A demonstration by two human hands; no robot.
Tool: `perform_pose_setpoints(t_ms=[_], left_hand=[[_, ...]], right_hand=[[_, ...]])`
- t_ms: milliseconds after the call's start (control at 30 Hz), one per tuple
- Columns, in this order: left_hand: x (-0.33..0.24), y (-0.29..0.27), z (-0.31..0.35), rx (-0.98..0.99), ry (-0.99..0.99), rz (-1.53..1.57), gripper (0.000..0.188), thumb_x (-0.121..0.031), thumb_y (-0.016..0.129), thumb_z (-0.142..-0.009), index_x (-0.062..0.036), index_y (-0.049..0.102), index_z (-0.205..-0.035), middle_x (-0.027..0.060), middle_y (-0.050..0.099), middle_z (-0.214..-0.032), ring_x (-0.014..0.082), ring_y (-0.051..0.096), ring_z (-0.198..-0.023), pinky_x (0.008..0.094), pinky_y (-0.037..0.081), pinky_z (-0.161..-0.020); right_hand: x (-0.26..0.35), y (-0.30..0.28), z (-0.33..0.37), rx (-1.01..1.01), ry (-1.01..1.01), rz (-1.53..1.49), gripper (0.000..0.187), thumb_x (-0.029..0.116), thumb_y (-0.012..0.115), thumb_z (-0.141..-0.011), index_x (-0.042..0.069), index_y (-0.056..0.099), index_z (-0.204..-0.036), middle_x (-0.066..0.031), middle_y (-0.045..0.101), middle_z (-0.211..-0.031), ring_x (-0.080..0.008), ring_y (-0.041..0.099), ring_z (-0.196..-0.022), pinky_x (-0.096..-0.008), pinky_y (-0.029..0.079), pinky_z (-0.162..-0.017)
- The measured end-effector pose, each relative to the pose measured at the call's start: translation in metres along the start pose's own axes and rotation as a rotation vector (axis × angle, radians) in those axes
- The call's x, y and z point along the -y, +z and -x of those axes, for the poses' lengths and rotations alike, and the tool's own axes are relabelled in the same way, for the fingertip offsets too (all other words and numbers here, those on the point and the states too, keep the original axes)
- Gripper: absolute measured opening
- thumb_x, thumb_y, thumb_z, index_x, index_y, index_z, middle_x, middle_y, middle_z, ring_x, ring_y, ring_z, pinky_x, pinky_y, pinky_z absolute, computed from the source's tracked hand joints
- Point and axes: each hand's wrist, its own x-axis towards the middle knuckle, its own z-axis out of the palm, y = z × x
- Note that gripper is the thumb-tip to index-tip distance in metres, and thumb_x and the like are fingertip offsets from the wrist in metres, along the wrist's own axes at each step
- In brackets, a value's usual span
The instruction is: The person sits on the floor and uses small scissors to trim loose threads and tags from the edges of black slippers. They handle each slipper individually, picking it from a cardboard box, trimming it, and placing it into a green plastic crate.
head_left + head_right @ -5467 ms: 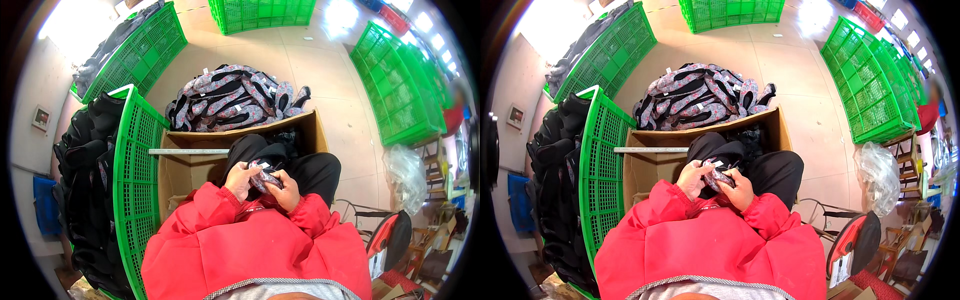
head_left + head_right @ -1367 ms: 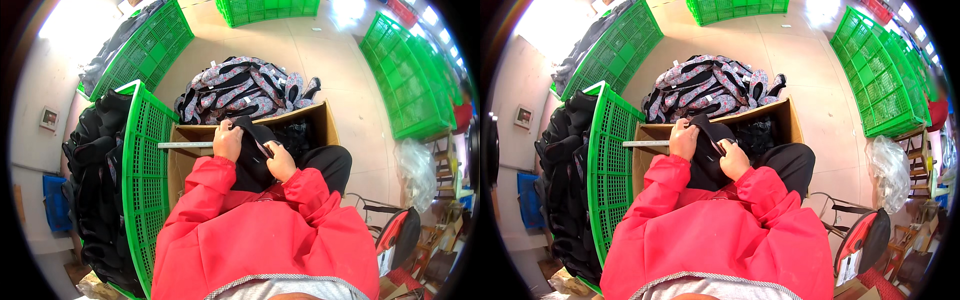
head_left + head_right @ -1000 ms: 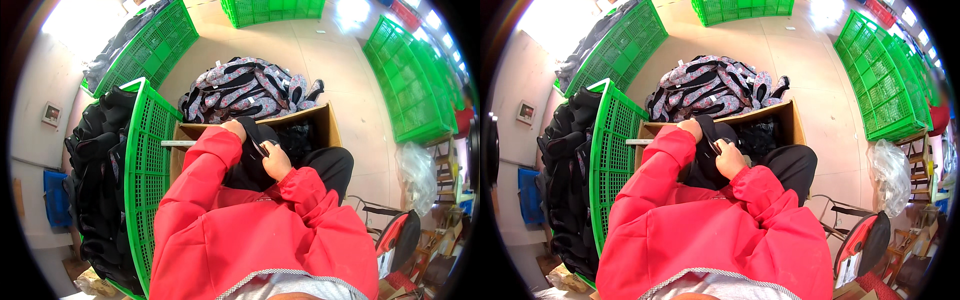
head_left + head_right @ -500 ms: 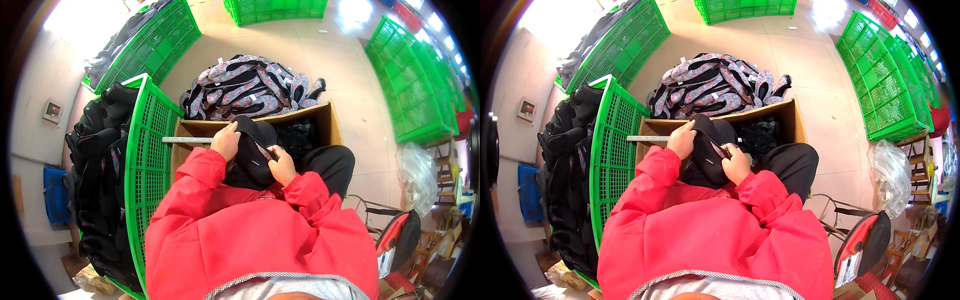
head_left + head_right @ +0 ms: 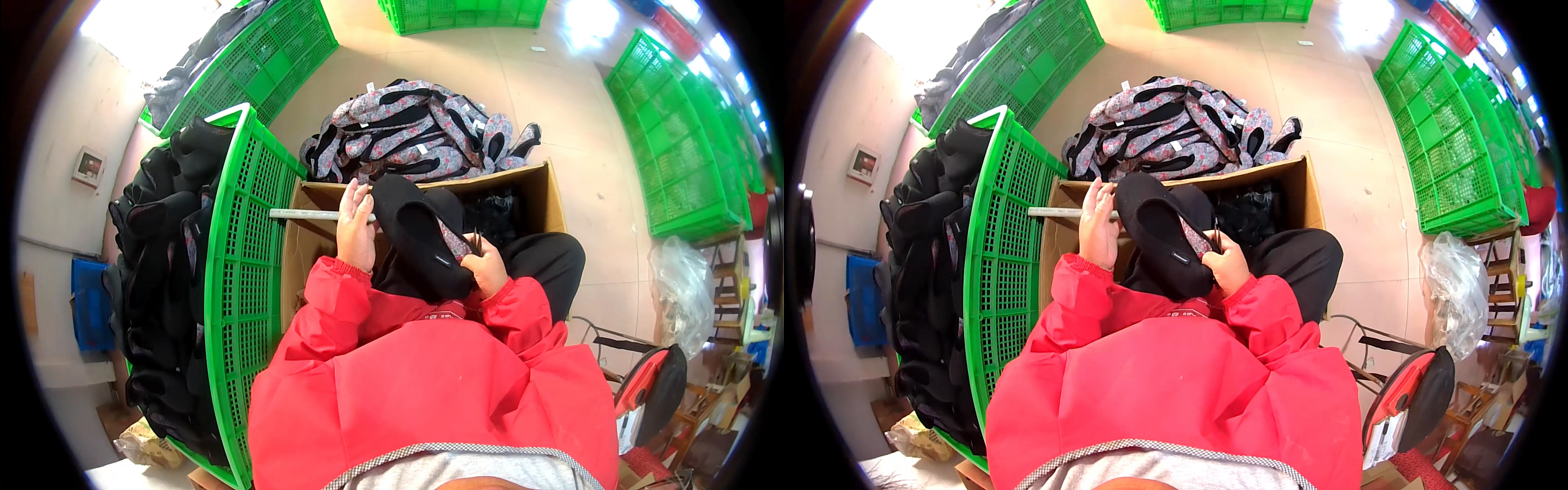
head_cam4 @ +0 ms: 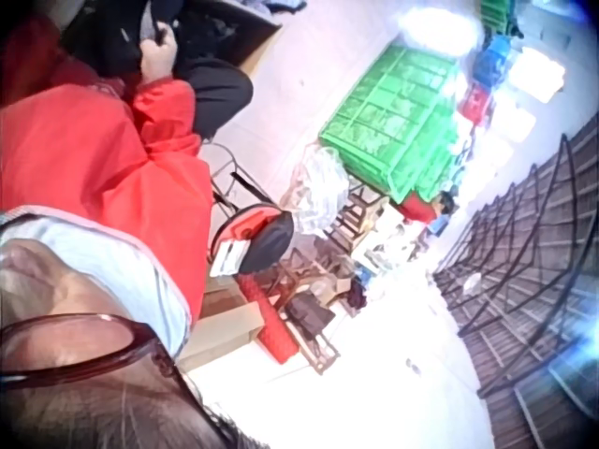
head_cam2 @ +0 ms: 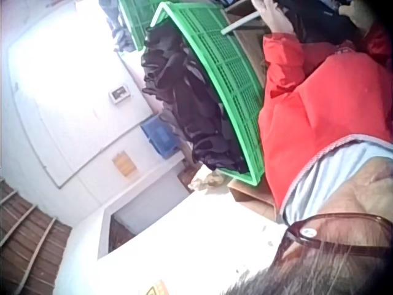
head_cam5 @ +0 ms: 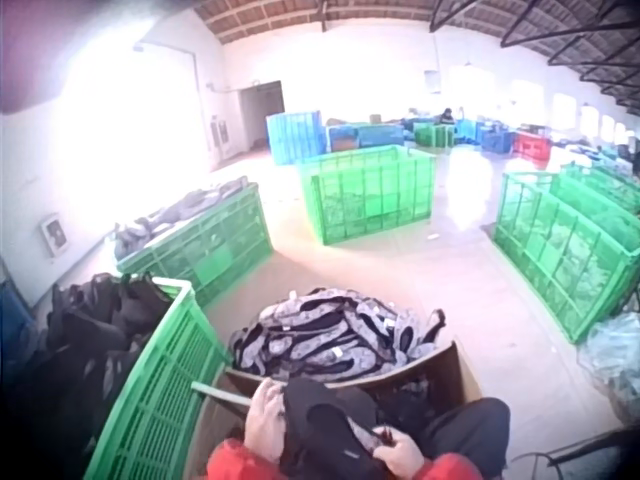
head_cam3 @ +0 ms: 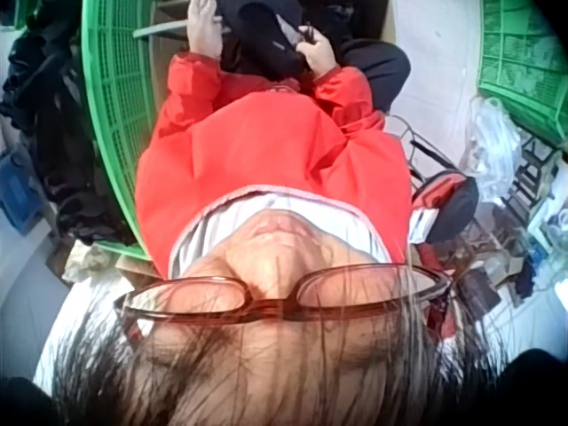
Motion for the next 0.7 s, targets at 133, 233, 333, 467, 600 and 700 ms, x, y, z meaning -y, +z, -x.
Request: perform_pose_setpoints(t_ms=[133, 233, 333, 467, 600, 700], left_hand=[[0.003, -0.002, -0.001, 0.23, -0.192, 0.314, 0.047, -0.026, 0.052, -0.098, -0.0078, 0.041, -0.141, 0.0087, 0.055, -0.132, 0.0223, 0.054, -0.119, 0.0399, 0.044, -0.101], [0.002, 0.001, 0.006, 0.223, -0.28, 0.445, 0.044, -0.031, 0.051, -0.099, -0.0103, 0.045, -0.137, 0.0091, 0.057, -0.13, 0.025, 0.055, -0.118, 0.0423, 0.043, -0.103], [0.0, 0.01, 0.012, 0.239, -0.293, 0.518, 0.044, -0.031, 0.056, -0.096, -0.0133, 0.047, -0.135, 0.0108, 0.058, -0.126, 0.0288, 0.055, -0.116, 0.0443, 0.044, -0.101], [-0.002, 0.014, 0.012, 0.196, -0.307, 0.519, 0.047, -0.024, 0.059, -0.091, -0.0153, 0.046, -0.136, 0.013, 0.059, -0.122, 0.0298, 0.058, -0.111, 0.046, 0.048, -0.096], [-0.004, 0.009, 0.009, 0.139, -0.299, 0.462, 0.052, -0.016, 0.059, -0.088, -0.0165, 0.044, -0.137, 0.0117, 0.062, -0.114, 0.0286, 0.062, -0.1, 0.0453, 0.051, -0.09], [-0.006, 0.008, 0.01, 0.045, -0.307, 0.411, 0.054, -0.013, 0.06, -0.087, -0.0179, 0.044, -0.138, 0.0102, 0.063, -0.108, 0.0276, 0.064, -0.093, 0.0448, 0.053, -0.086]], right_hand=[[0.004, 0.0, 0.004, 0.045, 0.073, -0.114, 0.03, -0.007, 0.052, -0.074, 0.001, 0.063, -0.101, -0.001, 0.064, -0.087, -0.01, 0.059, -0.077, -0.0243, 0.048, -0.072], [0.002, -0.006, 0.003, 0.121, 0.169, -0.097, 0.031, -0.009, 0.051, -0.073, -0.001, 0.063, -0.101, -0.0047, 0.066, -0.089, -0.0137, 0.062, -0.079, -0.0264, 0.05, -0.074], [0.005, -0.008, 0.005, 0.206, 0.217, -0.09, 0.032, -0.009, 0.05, -0.074, -0.001, 0.063, -0.102, -0.0057, 0.067, -0.09, -0.0144, 0.063, -0.081, -0.0263, 0.05, -0.076], [0.011, -0.006, 0.007, 0.295, 0.206, -0.052, 0.026, -0.002, 0.056, -0.081, 0.0, 0.062, -0.106, -0.0037, 0.067, -0.092, -0.0114, 0.061, -0.078, -0.0246, 0.049, -0.074], [0.015, -0.002, 0.012, 0.212, 0.106, -0.139, 0.022, 0.008, 0.06, -0.09, 0.001, 0.061, -0.111, -0.0061, 0.067, -0.101, -0.0069, 0.059, -0.078, -0.0196, 0.044, -0.062], [0.017, -0.005, 0.008, 0.066, -0.072, -0.224, 0.019, 0.006, 0.057, -0.094, 0.002, 0.061, -0.112, -0.008, 0.068, -0.107, -0.0026, 0.059, -0.08, -0.0153, 0.033, -0.048]])
